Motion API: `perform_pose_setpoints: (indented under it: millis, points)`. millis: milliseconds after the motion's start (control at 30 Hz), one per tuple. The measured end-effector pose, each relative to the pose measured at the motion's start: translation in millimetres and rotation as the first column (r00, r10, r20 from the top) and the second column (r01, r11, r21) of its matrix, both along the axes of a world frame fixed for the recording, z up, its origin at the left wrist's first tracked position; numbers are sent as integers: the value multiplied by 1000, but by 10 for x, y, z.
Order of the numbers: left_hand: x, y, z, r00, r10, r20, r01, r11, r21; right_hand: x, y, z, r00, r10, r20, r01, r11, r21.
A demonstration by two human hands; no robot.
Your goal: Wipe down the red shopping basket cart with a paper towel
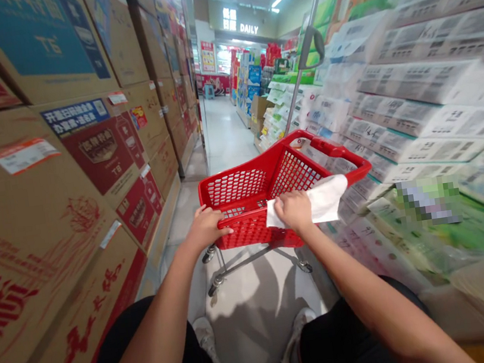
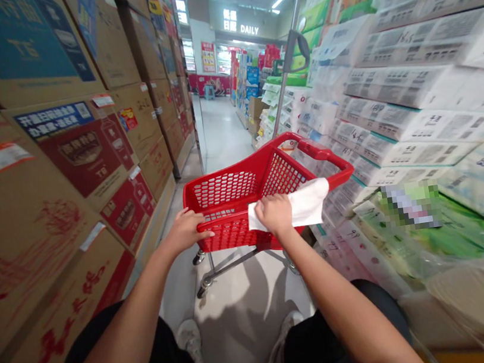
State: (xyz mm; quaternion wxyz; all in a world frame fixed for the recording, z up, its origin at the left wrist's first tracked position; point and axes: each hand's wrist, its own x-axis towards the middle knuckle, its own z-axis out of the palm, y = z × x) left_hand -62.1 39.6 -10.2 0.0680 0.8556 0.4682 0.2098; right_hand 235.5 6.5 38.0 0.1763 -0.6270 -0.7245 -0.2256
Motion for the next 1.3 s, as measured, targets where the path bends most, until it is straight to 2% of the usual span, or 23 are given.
perform_pose_setpoints:
  millis: [167,267,367,500,600,700,767,833,967,1067,1167,1233,1300]
  points:
    - [61,-72,6,996,-64,-65,67,997,48,-983,-230,-255,985,133,-112,-132,991,13]
    - [21,-72,31,994,-87,-64,88,996,20,-1118,-283,-260,974,194,-113,-196,980,-10]
    - [-59,-57,66,993,-107,-38,106,994,-42,-769,-289,-182,975,218,-47,-220,974,-44]
    - [-127,-49,89,995,-97,-18,95,993,-67,158,-275,14,997,47,53,-48,999,13]
    - [-94,-79,76,994,-100,-50,98,994,-53,766,-240,164,994,-21,108,12,997,82]
    - [7,-127,36,991,-99,-89,101,995,20,940,-175,188,995,-61,74,50,989,141]
    - [87,-150,0,991,-74,-111,83,993,81,762,-142,106,997,-81,8,78,982,174]
    - [156,-157,-34,991,-56,-121,70,991,116,388,-140,-33,997,-54,-55,63,982,178]
    - [228,-164,-64,993,-56,-109,71,987,146,-579,-230,-312,979,111,-168,-87,986,142]
    - [209,-187,-34,993,-45,-109,61,987,149,-1038,-293,-393,957,208,-201,-190,976,106]
    - [137,-193,19,993,-38,-111,51,992,115,-1000,-274,-355,948,294,-124,-290,956,48]
    - [75,-172,46,993,-41,-108,51,995,84,-715,-216,-278,960,275,-53,-274,962,20]
    - [18,-134,59,994,-44,-100,50,997,54,-287,-137,-159,982,187,11,-187,982,4]
